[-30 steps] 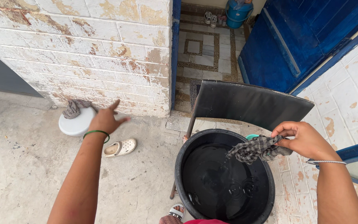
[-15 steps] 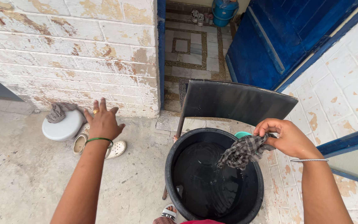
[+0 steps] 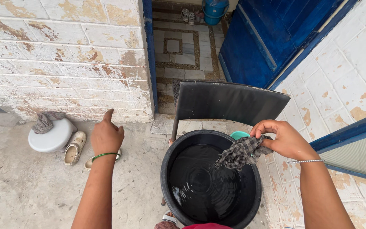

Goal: The person washes a cloth in a bucket of water and then wipes a metal window frame and its glass by hand.

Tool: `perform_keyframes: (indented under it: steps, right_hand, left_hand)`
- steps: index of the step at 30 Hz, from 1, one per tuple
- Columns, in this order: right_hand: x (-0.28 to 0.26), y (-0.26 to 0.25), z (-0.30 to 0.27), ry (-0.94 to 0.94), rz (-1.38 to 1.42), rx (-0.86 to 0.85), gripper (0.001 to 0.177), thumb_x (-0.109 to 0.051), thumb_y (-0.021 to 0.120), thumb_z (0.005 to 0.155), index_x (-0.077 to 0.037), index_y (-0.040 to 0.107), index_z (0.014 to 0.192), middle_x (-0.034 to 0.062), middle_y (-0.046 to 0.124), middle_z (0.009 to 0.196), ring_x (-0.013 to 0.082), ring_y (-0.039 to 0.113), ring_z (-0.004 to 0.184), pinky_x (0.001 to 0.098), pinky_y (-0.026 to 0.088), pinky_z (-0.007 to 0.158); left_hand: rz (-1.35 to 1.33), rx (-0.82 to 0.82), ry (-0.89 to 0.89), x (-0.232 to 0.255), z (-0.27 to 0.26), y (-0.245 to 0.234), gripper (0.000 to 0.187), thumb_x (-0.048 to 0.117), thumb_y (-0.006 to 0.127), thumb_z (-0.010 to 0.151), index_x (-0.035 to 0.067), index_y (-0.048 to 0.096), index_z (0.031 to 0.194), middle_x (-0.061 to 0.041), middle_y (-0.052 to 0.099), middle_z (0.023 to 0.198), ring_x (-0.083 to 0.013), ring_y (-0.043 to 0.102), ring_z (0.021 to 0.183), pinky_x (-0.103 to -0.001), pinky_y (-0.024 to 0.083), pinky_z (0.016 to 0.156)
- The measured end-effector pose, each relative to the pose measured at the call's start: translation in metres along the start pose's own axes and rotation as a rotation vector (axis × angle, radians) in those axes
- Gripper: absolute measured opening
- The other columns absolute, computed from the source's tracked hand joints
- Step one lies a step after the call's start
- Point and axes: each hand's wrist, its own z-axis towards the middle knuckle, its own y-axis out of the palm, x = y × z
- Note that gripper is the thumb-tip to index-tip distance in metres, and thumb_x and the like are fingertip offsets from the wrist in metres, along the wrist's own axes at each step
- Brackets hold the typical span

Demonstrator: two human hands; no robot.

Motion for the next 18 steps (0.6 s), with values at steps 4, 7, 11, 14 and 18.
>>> perform_keyframes:
  steps: [4,7,11,14,18]
  right_hand:
    - [0.003,-0.002,-0.001,-0.026,0.068,-0.014,0.019,0.015,0.067,0.076,-0.005,0.066,0.078,0.0039,0.081,0.104,0.0174,0.073,0.113,0.0354,0.055,0.099]
    - [0.009,-0.003,0.001,-0.051,0.206,-0.037,0.026,0.02,0.06,0.073,-0.003,0.068,0.081,0.0095,0.081,0.099,0.0204,0.075,0.111,0.0371,0.056,0.1]
    - [0.019,-0.007,0.005,-0.232,0.372,-0.066,0.041,0.029,0.051,0.064,-0.001,0.07,0.086,0.0131,0.077,0.1,0.0245,0.074,0.113,0.0386,0.055,0.103]
    - [0.022,-0.006,0.005,-0.321,0.452,-0.068,0.037,0.028,0.055,0.067,0.0,0.069,0.087,0.0136,0.077,0.102,0.0256,0.074,0.113,0.039,0.056,0.103]
    - [0.018,0.0,-0.003,-0.165,0.39,0.048,0.023,0.014,0.07,0.077,-0.001,0.074,0.093,0.0098,0.077,0.102,0.0196,0.072,0.103,0.0338,0.058,0.092]
  left_hand:
    - [0.314,0.044,0.154,0.044,-0.029,-0.017,0.117,0.032,0.088,0.076,0.018,0.017,0.168,-0.015,0.038,0.156,-0.034,0.044,0.141,-0.065,0.026,0.115]
    - [0.154,-0.031,0.312,0.079,-0.043,0.006,0.097,0.03,0.091,0.073,0.015,0.038,0.153,-0.019,0.029,0.16,-0.0395,0.046,0.134,-0.056,0.033,0.113]
    - [-0.278,-0.192,0.647,0.133,-0.081,0.056,0.069,0.032,0.093,0.066,0.013,0.069,0.128,-0.013,0.054,0.148,-0.0325,0.054,0.134,-0.045,0.041,0.115]
    - [-0.501,-0.437,0.646,0.169,-0.105,0.083,0.055,0.033,0.088,0.071,0.011,0.071,0.119,-0.011,0.071,0.121,-0.0261,0.065,0.118,-0.039,0.048,0.106]
    - [-0.544,-0.436,0.541,0.182,-0.103,0.108,0.027,0.03,0.079,0.086,0.009,0.079,0.102,-0.009,0.079,0.095,-0.0226,0.075,0.096,-0.037,0.054,0.095]
